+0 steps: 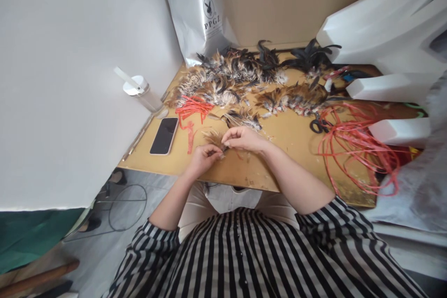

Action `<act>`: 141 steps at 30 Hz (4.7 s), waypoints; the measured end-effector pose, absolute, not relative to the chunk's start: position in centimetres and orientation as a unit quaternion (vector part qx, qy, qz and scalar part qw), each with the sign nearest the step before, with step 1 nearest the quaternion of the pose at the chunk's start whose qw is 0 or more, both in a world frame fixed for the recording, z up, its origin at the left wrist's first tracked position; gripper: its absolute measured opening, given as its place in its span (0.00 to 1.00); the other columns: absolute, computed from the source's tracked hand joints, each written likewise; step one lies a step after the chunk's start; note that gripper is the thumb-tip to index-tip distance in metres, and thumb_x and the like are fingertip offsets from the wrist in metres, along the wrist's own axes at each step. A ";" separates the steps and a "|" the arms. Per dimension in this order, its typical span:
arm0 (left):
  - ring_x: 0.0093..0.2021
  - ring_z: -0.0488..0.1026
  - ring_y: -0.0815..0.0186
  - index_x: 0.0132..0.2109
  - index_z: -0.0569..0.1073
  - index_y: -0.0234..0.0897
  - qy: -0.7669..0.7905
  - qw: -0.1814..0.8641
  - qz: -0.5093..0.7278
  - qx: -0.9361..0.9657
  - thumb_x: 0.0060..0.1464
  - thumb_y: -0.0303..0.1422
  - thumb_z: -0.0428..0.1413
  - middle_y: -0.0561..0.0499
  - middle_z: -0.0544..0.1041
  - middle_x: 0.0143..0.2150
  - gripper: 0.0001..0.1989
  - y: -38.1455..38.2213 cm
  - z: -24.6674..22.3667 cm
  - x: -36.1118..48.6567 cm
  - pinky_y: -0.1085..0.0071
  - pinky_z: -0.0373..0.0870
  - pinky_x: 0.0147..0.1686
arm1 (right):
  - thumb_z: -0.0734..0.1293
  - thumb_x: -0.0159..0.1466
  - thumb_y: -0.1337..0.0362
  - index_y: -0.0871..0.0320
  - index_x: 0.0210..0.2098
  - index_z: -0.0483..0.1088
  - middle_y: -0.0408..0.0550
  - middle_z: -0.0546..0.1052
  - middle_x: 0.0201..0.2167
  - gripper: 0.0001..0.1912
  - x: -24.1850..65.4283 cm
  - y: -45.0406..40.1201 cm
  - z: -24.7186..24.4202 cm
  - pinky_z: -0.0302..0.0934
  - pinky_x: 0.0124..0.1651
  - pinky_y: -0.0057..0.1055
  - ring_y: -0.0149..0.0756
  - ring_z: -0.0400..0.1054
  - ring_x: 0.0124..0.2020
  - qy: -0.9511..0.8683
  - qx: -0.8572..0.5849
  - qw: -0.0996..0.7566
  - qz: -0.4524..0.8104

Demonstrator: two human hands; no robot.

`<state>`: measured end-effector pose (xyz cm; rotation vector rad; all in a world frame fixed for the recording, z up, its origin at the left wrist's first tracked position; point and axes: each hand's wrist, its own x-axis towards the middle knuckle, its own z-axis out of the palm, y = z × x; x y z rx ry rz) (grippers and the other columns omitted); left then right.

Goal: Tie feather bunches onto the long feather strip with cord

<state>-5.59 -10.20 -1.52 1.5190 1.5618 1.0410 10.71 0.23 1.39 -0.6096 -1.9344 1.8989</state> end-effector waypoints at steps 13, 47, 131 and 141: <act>0.26 0.69 0.70 0.32 0.73 0.33 0.591 0.402 0.390 0.581 0.46 0.35 0.56 0.49 0.74 0.27 0.09 -10.2 -1.4 -5.9 0.75 0.65 0.27 | 0.65 0.52 0.66 0.59 0.29 0.74 0.43 0.73 0.25 0.07 10.2 0.1 -0.4 0.51 0.30 0.23 0.27 0.63 0.27 -0.885 -0.206 0.168 0.382; 0.25 0.71 0.69 0.29 0.70 0.31 0.600 0.523 0.412 0.444 0.34 0.32 0.63 0.47 0.76 0.26 0.13 -9.1 0.1 -5.9 0.75 0.64 0.24 | 0.60 0.55 0.66 0.60 0.35 0.75 0.42 0.77 0.28 0.13 9.9 -0.1 -0.2 0.55 0.31 0.22 0.28 0.66 0.28 -0.834 -0.217 0.155 0.483; 0.46 0.64 0.61 0.47 0.67 0.37 0.612 0.027 0.303 0.730 0.48 0.35 0.55 0.44 0.69 0.45 0.17 -13.0 0.1 -6.5 0.64 0.61 0.46 | 0.61 0.53 0.65 0.61 0.30 0.71 0.38 0.67 0.13 0.09 9.2 -1.4 -0.5 0.47 0.17 0.19 0.22 0.57 0.12 -0.801 -0.317 0.170 0.478; 0.30 0.67 0.70 0.30 0.73 0.36 0.650 0.198 0.536 0.501 0.45 0.33 0.57 0.51 0.72 0.28 0.05 -10.6 0.0 -6.2 0.72 0.63 0.34 | 0.65 0.53 0.58 0.60 0.33 0.69 0.41 0.71 0.21 0.12 9.7 -0.6 0.6 0.54 0.21 0.22 0.24 0.60 0.17 -0.691 -0.287 0.390 0.536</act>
